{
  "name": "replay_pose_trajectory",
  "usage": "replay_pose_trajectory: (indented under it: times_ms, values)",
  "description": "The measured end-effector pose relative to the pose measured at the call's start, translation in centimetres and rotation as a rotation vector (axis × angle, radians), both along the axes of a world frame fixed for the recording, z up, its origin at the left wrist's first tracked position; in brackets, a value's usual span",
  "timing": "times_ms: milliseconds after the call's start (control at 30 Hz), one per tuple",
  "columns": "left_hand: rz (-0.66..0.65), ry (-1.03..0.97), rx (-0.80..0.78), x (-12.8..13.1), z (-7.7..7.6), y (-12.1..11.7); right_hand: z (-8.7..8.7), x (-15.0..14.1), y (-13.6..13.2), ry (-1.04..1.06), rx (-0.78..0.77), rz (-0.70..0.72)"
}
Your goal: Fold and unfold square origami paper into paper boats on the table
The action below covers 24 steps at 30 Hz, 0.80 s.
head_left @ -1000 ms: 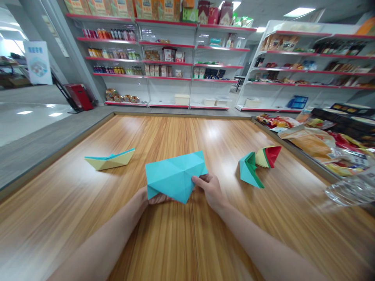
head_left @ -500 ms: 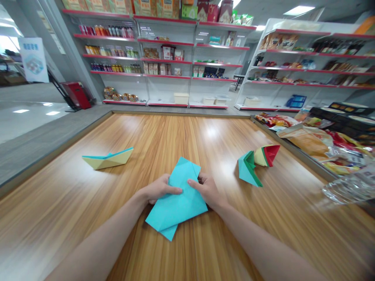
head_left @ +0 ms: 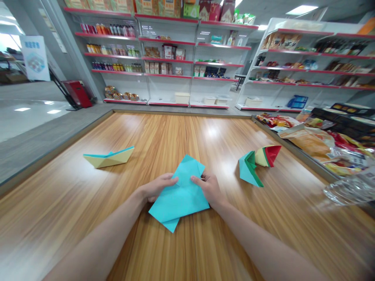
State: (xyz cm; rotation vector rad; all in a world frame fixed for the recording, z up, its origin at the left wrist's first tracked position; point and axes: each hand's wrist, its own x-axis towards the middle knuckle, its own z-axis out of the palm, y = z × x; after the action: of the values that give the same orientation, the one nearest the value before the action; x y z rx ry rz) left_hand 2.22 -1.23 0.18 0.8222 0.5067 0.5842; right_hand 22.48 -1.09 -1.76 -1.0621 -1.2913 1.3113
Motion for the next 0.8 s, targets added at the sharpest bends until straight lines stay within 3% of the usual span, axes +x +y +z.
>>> replay_pose_trajectory:
  times_ms: [100,200,400,500,733,800]
  values:
    - [0.029,-0.116,-0.15,-0.2,0.4,0.3,0.1,0.1,0.1,0.043,-0.006,-0.017]
    - [0.081,-0.125,-0.179,-0.4,0.3,0.5,0.3,0.1,0.0,0.083,-0.013,0.002]
    - [0.065,-0.03,0.011,-0.4,0.0,0.2,0.5,0.0,-0.2,0.061,0.0,-0.018]
    - [0.076,-0.006,0.021,0.0,0.1,0.0,0.4,-0.1,-0.2,0.02,0.038,-0.048]
    - [0.178,0.004,-0.298,1.7,-0.5,0.2,0.2,-0.2,-0.2,0.003,0.063,-0.193]
    - [0.18,-0.016,-0.312,1.8,-0.7,0.1,0.2,-0.1,-0.1,0.02,0.059,-0.209]
